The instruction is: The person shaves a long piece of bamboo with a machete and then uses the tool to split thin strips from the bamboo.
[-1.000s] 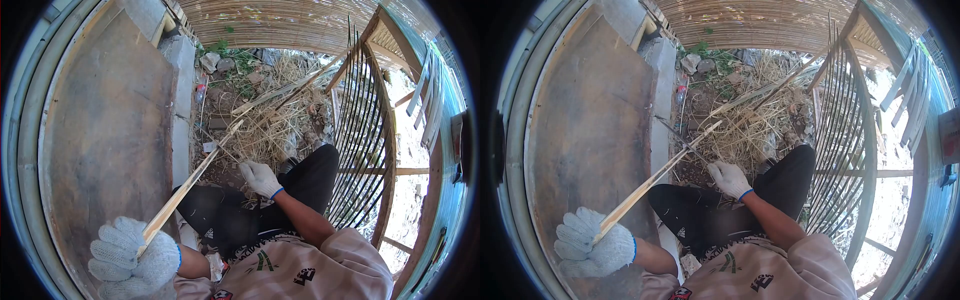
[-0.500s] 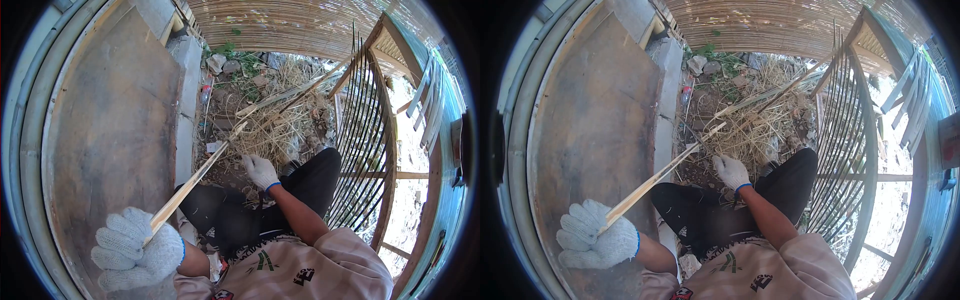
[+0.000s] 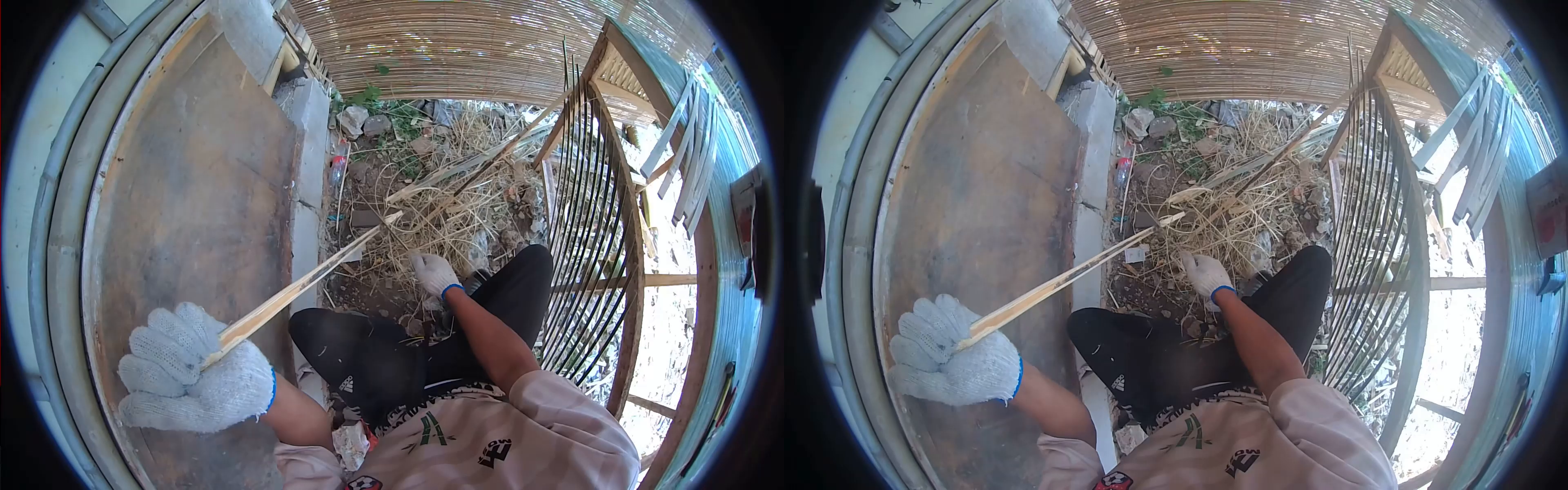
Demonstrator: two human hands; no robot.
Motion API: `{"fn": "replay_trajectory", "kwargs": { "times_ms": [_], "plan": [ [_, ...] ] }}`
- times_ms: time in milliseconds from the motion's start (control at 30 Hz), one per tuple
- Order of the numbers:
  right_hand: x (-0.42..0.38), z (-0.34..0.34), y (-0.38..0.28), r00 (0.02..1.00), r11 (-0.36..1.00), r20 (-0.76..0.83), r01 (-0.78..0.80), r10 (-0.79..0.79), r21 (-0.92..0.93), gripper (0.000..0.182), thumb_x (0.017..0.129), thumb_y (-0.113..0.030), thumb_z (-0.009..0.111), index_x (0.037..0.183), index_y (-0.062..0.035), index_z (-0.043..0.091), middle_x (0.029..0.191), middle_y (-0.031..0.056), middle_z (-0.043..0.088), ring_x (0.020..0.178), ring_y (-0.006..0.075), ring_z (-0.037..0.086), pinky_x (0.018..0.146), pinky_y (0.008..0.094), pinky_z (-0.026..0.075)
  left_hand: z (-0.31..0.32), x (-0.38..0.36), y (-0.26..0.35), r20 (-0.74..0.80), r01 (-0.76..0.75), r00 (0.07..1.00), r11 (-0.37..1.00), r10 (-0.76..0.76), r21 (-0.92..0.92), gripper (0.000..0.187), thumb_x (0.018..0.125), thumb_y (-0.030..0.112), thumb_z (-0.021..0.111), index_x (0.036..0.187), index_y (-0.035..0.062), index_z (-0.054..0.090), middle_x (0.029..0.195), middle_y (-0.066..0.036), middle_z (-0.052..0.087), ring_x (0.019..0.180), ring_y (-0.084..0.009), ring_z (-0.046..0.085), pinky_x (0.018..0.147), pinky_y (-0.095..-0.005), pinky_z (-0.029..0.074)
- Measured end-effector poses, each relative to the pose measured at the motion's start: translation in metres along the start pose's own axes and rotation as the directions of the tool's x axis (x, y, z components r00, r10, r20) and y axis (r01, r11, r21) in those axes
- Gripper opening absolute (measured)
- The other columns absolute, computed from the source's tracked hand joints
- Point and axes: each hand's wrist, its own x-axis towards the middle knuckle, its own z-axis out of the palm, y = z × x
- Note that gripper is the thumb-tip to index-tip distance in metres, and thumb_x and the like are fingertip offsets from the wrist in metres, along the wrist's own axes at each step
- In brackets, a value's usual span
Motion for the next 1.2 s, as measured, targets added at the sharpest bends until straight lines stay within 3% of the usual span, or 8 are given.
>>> {"fn": "replay_trajectory", "kwargs": {
  "times_ms": [167,267,567,667,733,833,933,1200],
  "plan": [
    [0.0,0.001,-0.012,0.993,0.994,0.077,-0.098,0.094,0.053,0.081,0.107,-0.064,0.036,0.111,0.0075,0.072,0.111,0.0371,0.07,0.113,0.0527,0.066,0.102,0.0536,0.049,0.021,0.016,-0.019,0.116,0.074,0.99,0.997,-0.077,0.026,0.049,0.111,0.051,0.046,0.074,0.0197,0.047,0.074,0.001,0.04,0.07,-0.0158,0.035,0.064,-0.0361,0.031],
    [-0.004,0.002,-0.016,0.996,0.999,0.077,-0.054,0.054,0.002,0.078,0.107,-0.064,0.034,0.114,0.0017,0.075,0.115,0.0319,0.072,0.117,0.0505,0.065,0.105,0.0536,0.049,0.049,0.026,-0.027,-0.542,0.061,0.837,0.971,0.076,0.23,0.052,0.111,0.051,0.046,0.07,0.0201,0.044,0.071,0.002,0.038,0.069,-0.0154,0.033,0.064,-0.0366,0.029],
    [-0.018,0.008,-0.034,0.996,0.988,-0.039,0.087,-0.083,0.13,0.067,0.108,-0.058,0.039,0.111,-0.001,0.075,0.104,0.0299,0.074,0.105,0.0503,0.068,0.096,0.0559,0.051,0.0,0.033,-0.029,0.17,0.15,0.976,0.985,-0.135,-0.082,0.051,0.111,0.053,0.045,0.075,0.0173,0.055,0.073,0.001,0.047,0.072,-0.0165,0.042,0.07,-0.0376,0.037],
    [-0.033,-0.007,-0.064,0.991,0.987,0.03,0.13,-0.133,0.099,0.064,0.108,-0.057,0.041,0.109,-0.0024,0.074,0.097,0.0286,0.074,0.101,0.0497,0.07,0.093,0.0564,0.052,-0.014,0.031,-0.029,-0.494,0.055,0.867,0.974,0.062,0.219,0.052,0.111,0.056,0.043,0.098,0.0114,0.067,0.089,-0.004,0.059,0.085,-0.0204,0.055,0.084,-0.0399,0.046],
    [-0.035,-0.014,-0.073,0.991,0.987,0.038,0.126,-0.131,0.104,0.064,0.108,-0.058,0.041,0.108,-0.0026,0.074,0.098,0.0285,0.074,0.102,0.0493,0.07,0.093,0.0567,0.053,-0.047,0.045,-0.028,0.483,0.121,0.873,0.989,-0.067,-0.082,0.06,0.11,0.061,0.04,0.123,0.0082,0.066,0.109,-0.009,0.063,0.1,-0.0254,0.059,0.1,-0.0481,0.046],
    [-0.006,0.016,-0.03,0.999,0.999,0.013,0.041,-0.041,0.017,0.062,0.108,-0.056,0.042,0.11,-0.0031,0.074,0.099,0.0281,0.074,0.101,0.0488,0.07,0.092,0.0564,0.053,-0.033,0.023,-0.019,-0.174,0.052,0.984,0.997,-0.041,0.064,0.074,0.106,0.073,0.042,0.128,0.008,0.069,0.107,-0.007,0.071,0.088,-0.0225,0.06,0.091,-0.0471,0.045],
    [0.014,0.018,-0.005,1.0,0.998,-0.016,-0.026,0.025,-0.064,0.061,0.109,-0.055,0.043,0.112,-0.0028,0.074,0.101,0.028,0.074,0.1,0.0484,0.07,0.091,0.0555,0.053,-0.052,0.041,-0.015,0.568,0.348,0.802,0.918,-0.186,-0.19,0.069,0.109,0.066,0.037,0.138,0.008,0.06,0.134,-0.016,0.06,0.127,-0.0334,0.057,0.118,-0.0568,0.037],
    [0.017,0.01,-0.007,0.991,0.987,0.131,-0.059,0.039,0.152,0.077,0.109,-0.061,0.032,0.106,0.0027,0.074,0.101,0.0327,0.071,0.104,0.0512,0.067,0.096,0.0541,0.05,-0.071,0.028,-0.005,0.334,0.303,0.919,0.919,-0.212,-0.252,0.066,0.109,0.063,0.039,0.138,0.0081,0.061,0.133,-0.017,0.062,0.13,-0.0364,0.056,0.122,-0.0575,0.033]
  ]
}}
